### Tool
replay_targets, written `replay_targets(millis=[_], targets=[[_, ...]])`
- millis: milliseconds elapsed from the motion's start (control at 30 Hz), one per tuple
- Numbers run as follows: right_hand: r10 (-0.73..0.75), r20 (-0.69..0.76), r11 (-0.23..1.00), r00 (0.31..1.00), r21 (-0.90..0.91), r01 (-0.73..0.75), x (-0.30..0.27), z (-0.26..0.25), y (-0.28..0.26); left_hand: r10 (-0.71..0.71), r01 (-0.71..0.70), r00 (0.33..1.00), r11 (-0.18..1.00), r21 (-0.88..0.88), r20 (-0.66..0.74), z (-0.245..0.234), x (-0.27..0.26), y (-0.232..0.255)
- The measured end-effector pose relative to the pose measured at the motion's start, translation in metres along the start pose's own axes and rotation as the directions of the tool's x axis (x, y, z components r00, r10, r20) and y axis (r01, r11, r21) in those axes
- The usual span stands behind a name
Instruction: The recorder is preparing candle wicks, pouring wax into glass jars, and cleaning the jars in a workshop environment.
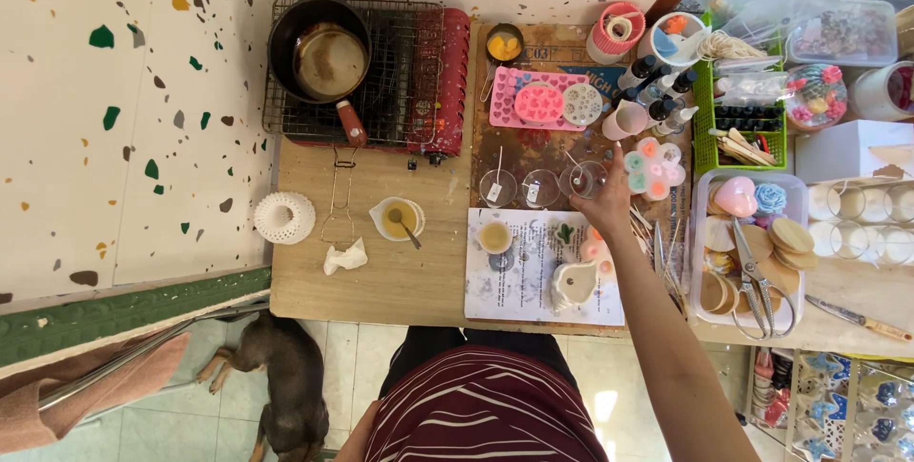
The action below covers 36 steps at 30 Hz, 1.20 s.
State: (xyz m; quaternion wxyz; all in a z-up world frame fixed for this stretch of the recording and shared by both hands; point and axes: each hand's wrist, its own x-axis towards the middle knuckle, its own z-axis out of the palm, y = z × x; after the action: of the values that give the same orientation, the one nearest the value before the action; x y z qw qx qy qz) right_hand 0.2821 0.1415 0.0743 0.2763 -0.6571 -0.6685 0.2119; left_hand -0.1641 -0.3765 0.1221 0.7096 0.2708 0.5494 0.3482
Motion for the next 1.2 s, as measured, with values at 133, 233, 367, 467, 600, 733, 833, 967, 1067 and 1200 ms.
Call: replay_targets(millis=[133,233,367,467,600,733,833,967,1067,1200], targets=[[0.069,0.029,0.997,0.997,0.028,-0.07,0.001,-0.002,0.0,0.006,-0.006,1.0,1.0,0.024,0.001,-0.068,0.076,-0.081],[0.062,0.031,0.998,0.998,-0.002,-0.062,-0.004,-0.015,-0.003,0.01,-0.012,0.999,0.999,0.044,0.046,-0.072,0.074,-0.073],[0.233,0.022,0.971,0.972,0.058,-0.234,-0.018,-0.05,-0.019,0.055,-0.079,0.986,0.985,0.154,0.157,-0.076,0.072,-0.057],[0.479,0.106,0.734,0.871,0.497,-0.464,-0.039,-0.07,-0.004,-0.049,0.038,0.998,0.976,0.214,0.044,-0.071,0.073,-0.04],[0.488,0.365,0.119,0.793,0.872,-0.475,-0.069,-0.115,-0.037,-0.087,0.072,0.99,0.989,0.132,0.111,-0.059,0.089,0.004],[0.248,0.52,-0.456,0.817,0.807,-0.375,-0.098,-0.139,-0.073,-0.413,0.399,0.846,0.91,-0.113,-0.337,-0.069,0.152,-0.005],[0.097,0.518,-0.598,0.85,0.713,-0.366,-0.123,-0.136,-0.078,-0.221,0.407,0.71,0.903,0.135,-0.669,-0.077,0.205,0.014],[0.149,0.654,-0.682,0.742,0.612,-0.402,-0.154,-0.096,-0.074,0.351,0.019,0.627,0.886,0.463,-0.696,-0.09,0.26,0.036],[0.196,0.777,-0.732,0.598,0.522,-0.438,-0.189,-0.05,-0.069,0.539,-0.035,0.529,0.785,0.618,-0.655,-0.084,0.291,0.08],[0.255,0.859,-0.697,0.443,0.481,-0.532,-0.22,0.009,-0.097,0.588,0.046,0.486,0.721,0.691,-0.646,-0.079,0.295,0.14]])
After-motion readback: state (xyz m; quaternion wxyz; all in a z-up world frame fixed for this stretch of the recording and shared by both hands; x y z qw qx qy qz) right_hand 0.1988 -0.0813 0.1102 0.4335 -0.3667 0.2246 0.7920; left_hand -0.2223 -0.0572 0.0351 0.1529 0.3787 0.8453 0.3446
